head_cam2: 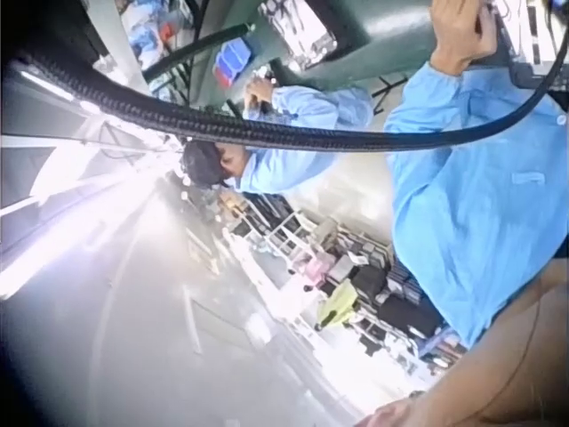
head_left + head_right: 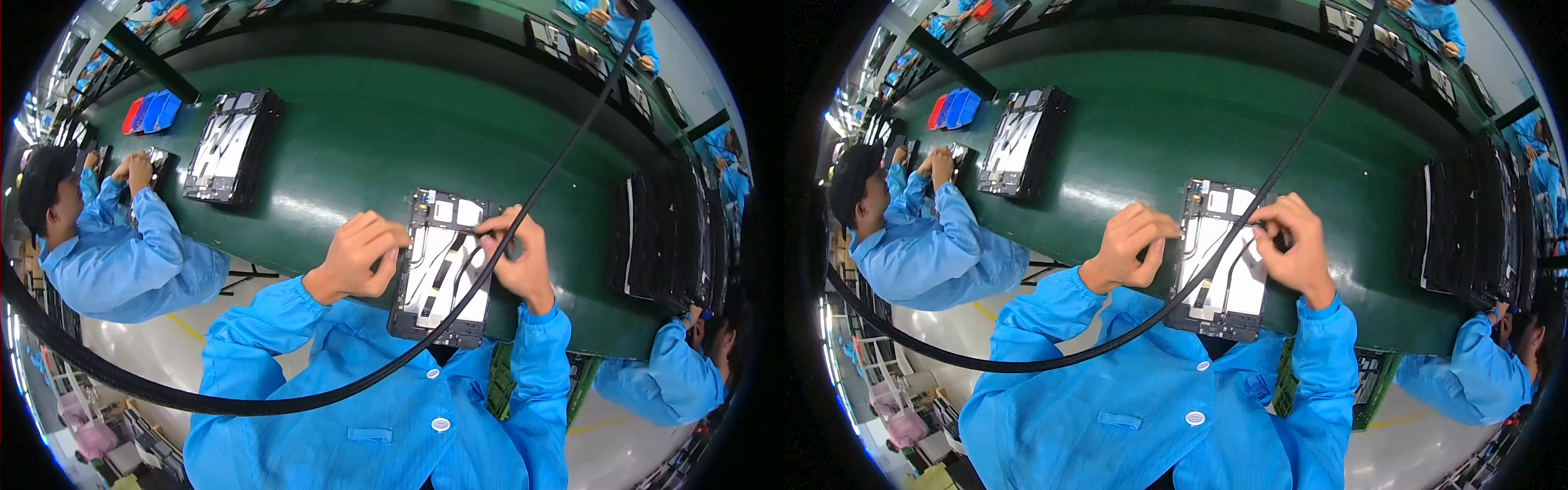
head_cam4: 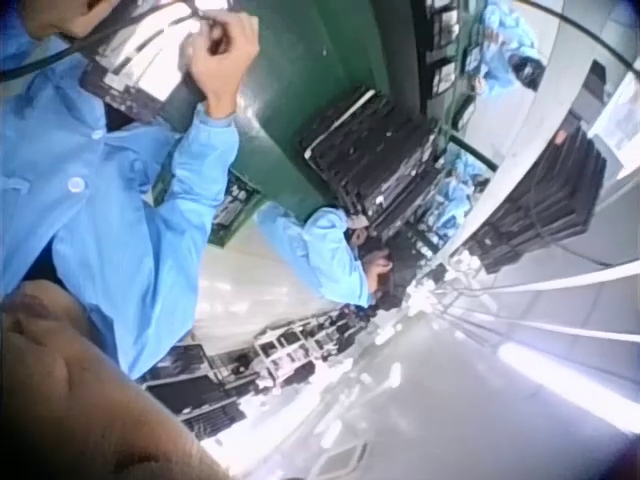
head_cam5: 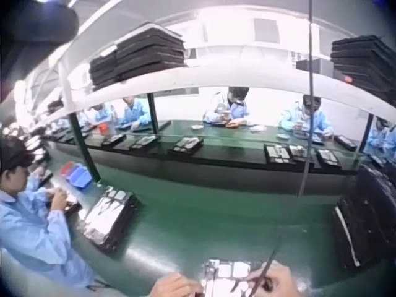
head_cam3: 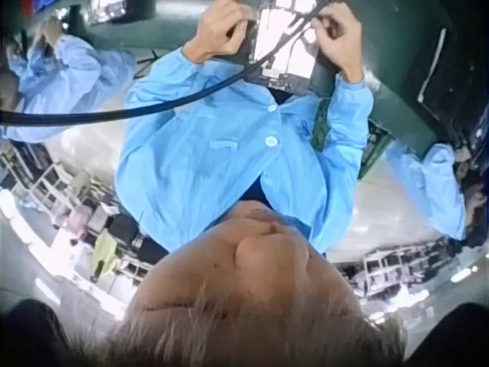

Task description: The person assembles internal components of a tablet device by hand, connecting a ribbon cable, a battery, and a circuit board.

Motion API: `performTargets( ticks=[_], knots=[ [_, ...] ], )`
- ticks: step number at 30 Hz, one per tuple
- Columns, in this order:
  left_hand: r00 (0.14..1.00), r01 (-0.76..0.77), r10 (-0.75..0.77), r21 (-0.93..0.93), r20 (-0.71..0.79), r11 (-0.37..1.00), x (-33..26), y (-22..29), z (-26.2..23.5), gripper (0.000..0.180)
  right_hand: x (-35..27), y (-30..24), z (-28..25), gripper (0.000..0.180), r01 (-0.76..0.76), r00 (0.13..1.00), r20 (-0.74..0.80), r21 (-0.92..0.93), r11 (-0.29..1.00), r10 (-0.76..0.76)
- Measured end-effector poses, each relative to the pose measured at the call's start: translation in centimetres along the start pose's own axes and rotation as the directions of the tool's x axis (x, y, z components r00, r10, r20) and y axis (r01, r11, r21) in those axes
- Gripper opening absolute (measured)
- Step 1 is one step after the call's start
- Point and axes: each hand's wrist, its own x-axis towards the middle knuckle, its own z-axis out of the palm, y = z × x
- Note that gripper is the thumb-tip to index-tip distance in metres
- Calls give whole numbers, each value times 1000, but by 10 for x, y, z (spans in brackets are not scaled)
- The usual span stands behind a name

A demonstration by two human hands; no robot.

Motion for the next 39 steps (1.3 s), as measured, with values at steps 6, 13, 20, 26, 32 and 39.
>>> performTargets(
  ticks=[6,13,20,26,32,39],
  knots=[
    [991,-92,92,-11,101,996,-32,-2,7,27,15,-40,58,20,225,942,268,-55,973,-203],
    [989,-145,145,7,5,989,-46,1,9,27,34,-28,63,12,312,865,434,-72,947,-251],
    [970,-241,241,-14,40,970,-50,-3,4,31,37,-44,65,15,436,781,578,-232,869,-237],
    [862,-482,468,35,194,875,-55,-15,-3,40,27,-63,46,14,462,808,551,-370,806,-210],
    [784,-581,564,-13,258,814,-38,-20,-4,40,17,-45,65,17,518,838,469,-518,680,-280],
    [741,-628,624,-75,246,775,-34,-31,4,36,15,-36,67,15,466,878,371,-515,719,-303]
  ],
)
